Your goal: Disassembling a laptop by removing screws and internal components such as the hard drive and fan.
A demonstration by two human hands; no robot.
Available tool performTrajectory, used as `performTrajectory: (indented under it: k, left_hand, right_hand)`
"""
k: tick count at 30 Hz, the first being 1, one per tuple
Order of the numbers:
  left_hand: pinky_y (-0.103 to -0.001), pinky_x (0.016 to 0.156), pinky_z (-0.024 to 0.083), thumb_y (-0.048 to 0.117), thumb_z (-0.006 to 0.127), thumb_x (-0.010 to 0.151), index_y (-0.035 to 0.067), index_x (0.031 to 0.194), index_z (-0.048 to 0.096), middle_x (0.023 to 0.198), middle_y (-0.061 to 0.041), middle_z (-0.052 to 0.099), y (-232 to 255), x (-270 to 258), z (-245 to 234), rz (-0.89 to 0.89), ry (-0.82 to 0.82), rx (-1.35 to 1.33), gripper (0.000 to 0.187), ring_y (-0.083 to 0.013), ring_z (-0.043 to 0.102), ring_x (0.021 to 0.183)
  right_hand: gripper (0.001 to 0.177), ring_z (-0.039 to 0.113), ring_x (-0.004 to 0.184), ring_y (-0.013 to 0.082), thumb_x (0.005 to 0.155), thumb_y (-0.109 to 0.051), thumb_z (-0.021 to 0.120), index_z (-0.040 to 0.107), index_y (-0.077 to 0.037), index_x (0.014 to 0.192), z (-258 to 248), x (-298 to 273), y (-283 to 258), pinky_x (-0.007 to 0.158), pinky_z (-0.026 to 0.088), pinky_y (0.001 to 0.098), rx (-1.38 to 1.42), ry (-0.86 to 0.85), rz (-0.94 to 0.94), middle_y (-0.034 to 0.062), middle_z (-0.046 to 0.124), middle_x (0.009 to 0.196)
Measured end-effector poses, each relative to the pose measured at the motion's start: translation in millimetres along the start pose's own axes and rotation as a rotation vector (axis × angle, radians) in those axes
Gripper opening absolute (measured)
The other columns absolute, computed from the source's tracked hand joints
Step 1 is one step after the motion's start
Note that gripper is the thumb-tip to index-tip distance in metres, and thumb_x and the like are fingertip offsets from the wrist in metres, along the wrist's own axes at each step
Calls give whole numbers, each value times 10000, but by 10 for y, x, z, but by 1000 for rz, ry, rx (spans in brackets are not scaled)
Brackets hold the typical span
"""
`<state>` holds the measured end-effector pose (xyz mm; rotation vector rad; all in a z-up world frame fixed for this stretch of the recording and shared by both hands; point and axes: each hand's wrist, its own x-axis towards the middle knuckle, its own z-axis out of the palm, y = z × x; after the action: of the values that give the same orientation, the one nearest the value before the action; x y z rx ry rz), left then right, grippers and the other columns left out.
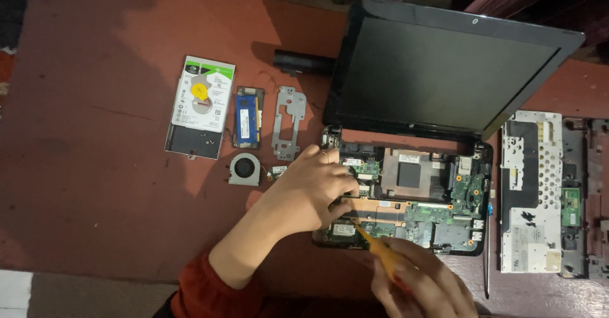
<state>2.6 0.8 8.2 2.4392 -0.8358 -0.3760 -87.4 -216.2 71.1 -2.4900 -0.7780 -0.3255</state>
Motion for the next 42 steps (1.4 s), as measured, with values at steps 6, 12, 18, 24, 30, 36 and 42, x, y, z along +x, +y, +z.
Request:
performTrajectory:
  k: [6,12,18,24,30,36,42]
  left_hand:
    - [-439,822,377,346,581,904,156,1028,704,1019,-31,661,-42,-20,80,64,102,34,258,-277,499,1039]
    - [-512,1064,397,110,707,830,177,1043,710,1256,-49,440,120,-119,-222,226,254,-355,223,-257,462,1164]
    - [-416,1033,489,185,548,1024,136,1151,617,1169,-48,641,215,-160,-230,523,52,-942,152,-266,615,1100]
    - [-312,942,483,176,733,967,275,1485,400,996,45,703,312,-97,42,532,269,-897,624,-123,621,907]
    - [-296,767,403,255,758,817,176,990,511,954,-6,538,390,-39,20,383,204,-962,311,-187,523,868]
    - [-311,924,431,297,569,1009,224,1087,612,995,37,609,278,-58,-20,463,163,-946,115,-159,553,916]
    - [-300,878,395,406,686,854,223,912,534,935,44,543,381,-64,-120,404,215,-888,245,-178,527,933]
  right_hand:
    - [186,751,892,202,806,42,548,469,-102,720,-97,432,-263,699,570,235,285,-44,62,111,689,995]
    - [182,424,1004,247,926,-86,584,422,-157,885,-371,698,3,868,376,436,674,-500,-8,82,415,1092]
    - [251,522,1026,234,994,-214,469,654,-188,1162,-494,855,149,840,422,404,823,-493,-84,37,603,1116]
    - [453,526,1252,276,813,-5,620,647,-148,1242,-590,812,94,995,412,520,779,-583,-23,94,511,1439]
    - [371,524,1142,251,847,-228,673,704,-204,1216,-499,682,116,922,450,455,515,-477,47,41,556,1164]
    - [397,664,1162,237,846,-52,595,615,-62,1242,-533,780,56,1158,336,513,556,-395,11,87,697,1247]
    - [369,592,937,191,801,-20,724,690,-123,1154,-440,787,59,766,631,318,665,-421,-6,52,509,1085]
